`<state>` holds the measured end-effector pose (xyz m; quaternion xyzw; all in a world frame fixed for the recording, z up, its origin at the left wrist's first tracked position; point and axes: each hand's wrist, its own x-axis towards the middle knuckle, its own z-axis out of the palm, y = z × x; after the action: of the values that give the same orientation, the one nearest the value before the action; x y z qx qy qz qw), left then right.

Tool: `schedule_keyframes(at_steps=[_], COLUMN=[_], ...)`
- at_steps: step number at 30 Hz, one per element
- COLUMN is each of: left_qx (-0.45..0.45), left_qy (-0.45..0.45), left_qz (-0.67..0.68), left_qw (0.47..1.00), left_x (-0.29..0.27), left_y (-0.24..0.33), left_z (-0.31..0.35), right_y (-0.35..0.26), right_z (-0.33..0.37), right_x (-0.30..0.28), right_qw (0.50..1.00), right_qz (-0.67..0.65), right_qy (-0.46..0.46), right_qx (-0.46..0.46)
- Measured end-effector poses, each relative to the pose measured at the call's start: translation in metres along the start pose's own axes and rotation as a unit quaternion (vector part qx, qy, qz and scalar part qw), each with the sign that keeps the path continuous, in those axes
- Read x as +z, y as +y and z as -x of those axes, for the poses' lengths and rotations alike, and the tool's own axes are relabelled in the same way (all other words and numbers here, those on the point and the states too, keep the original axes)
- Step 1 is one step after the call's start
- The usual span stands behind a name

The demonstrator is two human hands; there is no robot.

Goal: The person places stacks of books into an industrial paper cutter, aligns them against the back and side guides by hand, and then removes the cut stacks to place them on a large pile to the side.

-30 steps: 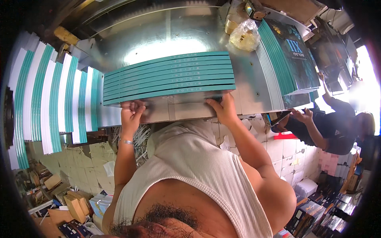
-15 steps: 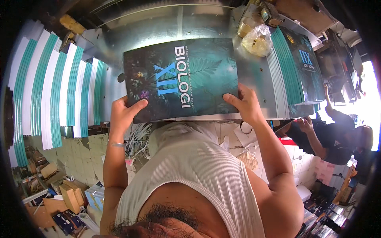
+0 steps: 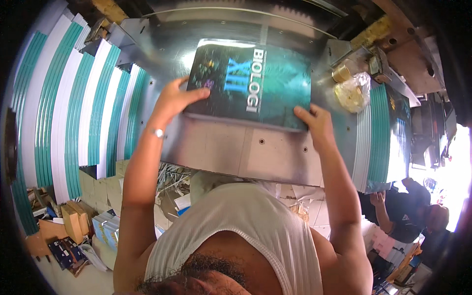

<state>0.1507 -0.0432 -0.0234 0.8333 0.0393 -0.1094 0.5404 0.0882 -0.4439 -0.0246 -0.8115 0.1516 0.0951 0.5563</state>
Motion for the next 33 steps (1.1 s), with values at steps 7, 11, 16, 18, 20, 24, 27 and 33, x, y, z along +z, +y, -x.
schedule_keyframes(at_steps=[7,11,16,18,20,24,27,33], left_qx=[-0.018,0.051,-0.007,0.030,0.013,-0.003,0.002,-0.053], left_qy=[0.114,0.421,0.359,0.314,0.316,0.329,0.321,0.315], left_qz=[0.075,0.284,0.340,0.443,0.486,0.466,0.622,0.694], left_qw=[0.990,0.860,0.869,0.839,0.815,0.821,0.714,0.646], left_x=[-0.052,-0.027,0.029,0.035,0.031,0.005,-0.028,-0.067], left_y=[0.015,0.008,0.025,0.034,0.058,0.063,0.086,0.114], left_z=[-0.152,-0.203,-0.238,-0.268,-0.286,-0.326,-0.334,-0.376], right_y=[-0.086,-0.123,-0.180,-0.197,-0.206,-0.220,-0.229,-0.242], right_z=[-0.155,-0.244,-0.328,-0.360,-0.384,-0.417,-0.443,-0.438], right_x=[0.046,0.080,0.137,0.165,0.182,0.226,0.239,0.257], right_qw=[0.994,0.994,0.997,0.996,0.994,0.991,0.987,0.981], right_qz=[-0.102,-0.097,-0.054,-0.051,-0.070,-0.078,-0.116,-0.173], right_qy=[-0.041,-0.053,-0.047,-0.053,-0.038,-0.015,-0.073,-0.064], right_qx=[0.004,-0.021,-0.042,-0.055,-0.068,-0.108,-0.086,-0.060])
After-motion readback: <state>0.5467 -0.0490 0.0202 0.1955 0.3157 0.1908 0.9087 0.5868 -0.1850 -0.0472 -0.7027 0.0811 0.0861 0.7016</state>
